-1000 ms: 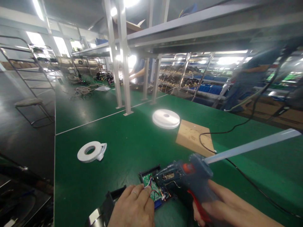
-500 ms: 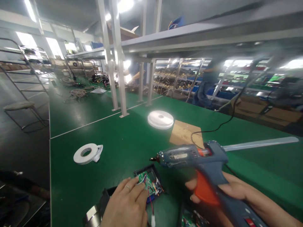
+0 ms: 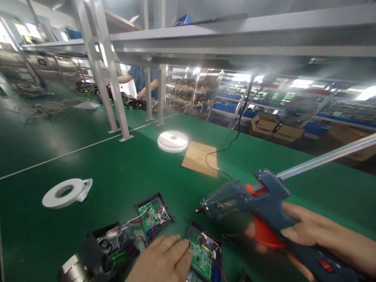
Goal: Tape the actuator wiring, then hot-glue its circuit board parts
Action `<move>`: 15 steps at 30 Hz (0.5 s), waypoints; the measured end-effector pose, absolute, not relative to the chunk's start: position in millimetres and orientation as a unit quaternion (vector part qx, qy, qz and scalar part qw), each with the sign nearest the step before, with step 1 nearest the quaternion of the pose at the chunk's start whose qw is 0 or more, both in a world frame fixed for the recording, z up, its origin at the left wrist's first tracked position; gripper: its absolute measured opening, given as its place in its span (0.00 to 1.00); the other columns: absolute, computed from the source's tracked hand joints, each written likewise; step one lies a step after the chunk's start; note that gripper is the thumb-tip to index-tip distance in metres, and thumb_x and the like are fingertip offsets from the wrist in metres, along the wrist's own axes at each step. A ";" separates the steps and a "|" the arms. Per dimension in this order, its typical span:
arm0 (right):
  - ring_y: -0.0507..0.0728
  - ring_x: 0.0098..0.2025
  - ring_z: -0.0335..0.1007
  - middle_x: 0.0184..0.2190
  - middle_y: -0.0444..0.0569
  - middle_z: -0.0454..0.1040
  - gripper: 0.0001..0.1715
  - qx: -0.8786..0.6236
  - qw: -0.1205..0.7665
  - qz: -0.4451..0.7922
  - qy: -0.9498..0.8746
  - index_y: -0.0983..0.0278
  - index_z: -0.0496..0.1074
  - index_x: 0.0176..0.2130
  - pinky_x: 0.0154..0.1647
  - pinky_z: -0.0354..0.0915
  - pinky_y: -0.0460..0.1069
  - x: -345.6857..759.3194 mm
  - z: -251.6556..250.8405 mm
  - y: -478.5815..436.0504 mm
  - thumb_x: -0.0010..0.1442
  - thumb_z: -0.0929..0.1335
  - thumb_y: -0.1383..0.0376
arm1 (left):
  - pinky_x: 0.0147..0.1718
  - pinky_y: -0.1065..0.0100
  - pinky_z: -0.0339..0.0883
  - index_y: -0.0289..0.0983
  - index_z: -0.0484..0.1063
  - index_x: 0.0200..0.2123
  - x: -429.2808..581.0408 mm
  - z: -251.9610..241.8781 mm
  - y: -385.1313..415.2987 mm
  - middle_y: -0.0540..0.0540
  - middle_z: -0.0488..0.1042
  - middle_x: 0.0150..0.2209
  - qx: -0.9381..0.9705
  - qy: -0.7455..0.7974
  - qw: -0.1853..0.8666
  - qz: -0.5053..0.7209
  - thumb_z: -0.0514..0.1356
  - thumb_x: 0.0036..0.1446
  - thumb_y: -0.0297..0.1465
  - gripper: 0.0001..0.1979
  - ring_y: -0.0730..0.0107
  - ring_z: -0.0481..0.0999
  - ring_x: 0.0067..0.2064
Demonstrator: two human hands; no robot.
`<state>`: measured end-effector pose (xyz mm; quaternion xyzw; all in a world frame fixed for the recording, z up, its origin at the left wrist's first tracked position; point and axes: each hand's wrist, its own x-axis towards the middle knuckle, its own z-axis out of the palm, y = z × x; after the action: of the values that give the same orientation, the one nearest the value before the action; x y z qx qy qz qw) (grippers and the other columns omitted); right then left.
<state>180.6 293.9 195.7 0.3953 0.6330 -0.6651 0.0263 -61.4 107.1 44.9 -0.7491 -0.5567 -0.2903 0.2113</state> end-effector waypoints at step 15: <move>0.48 0.27 0.73 0.40 0.50 0.80 0.28 0.383 0.138 -0.693 0.595 0.63 0.70 0.48 0.27 0.66 0.40 192.8 146.3 289.8 0.56 0.71 0.48 | 0.39 0.69 0.71 0.39 0.77 0.39 -62.9 34.0 98.2 0.52 0.80 0.41 -0.768 -0.565 0.172 -0.248 0.42 0.72 0.41 0.25 0.70 0.77 0.39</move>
<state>192.8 289.8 146.3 0.3827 0.5945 -0.6935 0.1384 -62.9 98.2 34.0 -0.7676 -0.5651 -0.2484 0.1725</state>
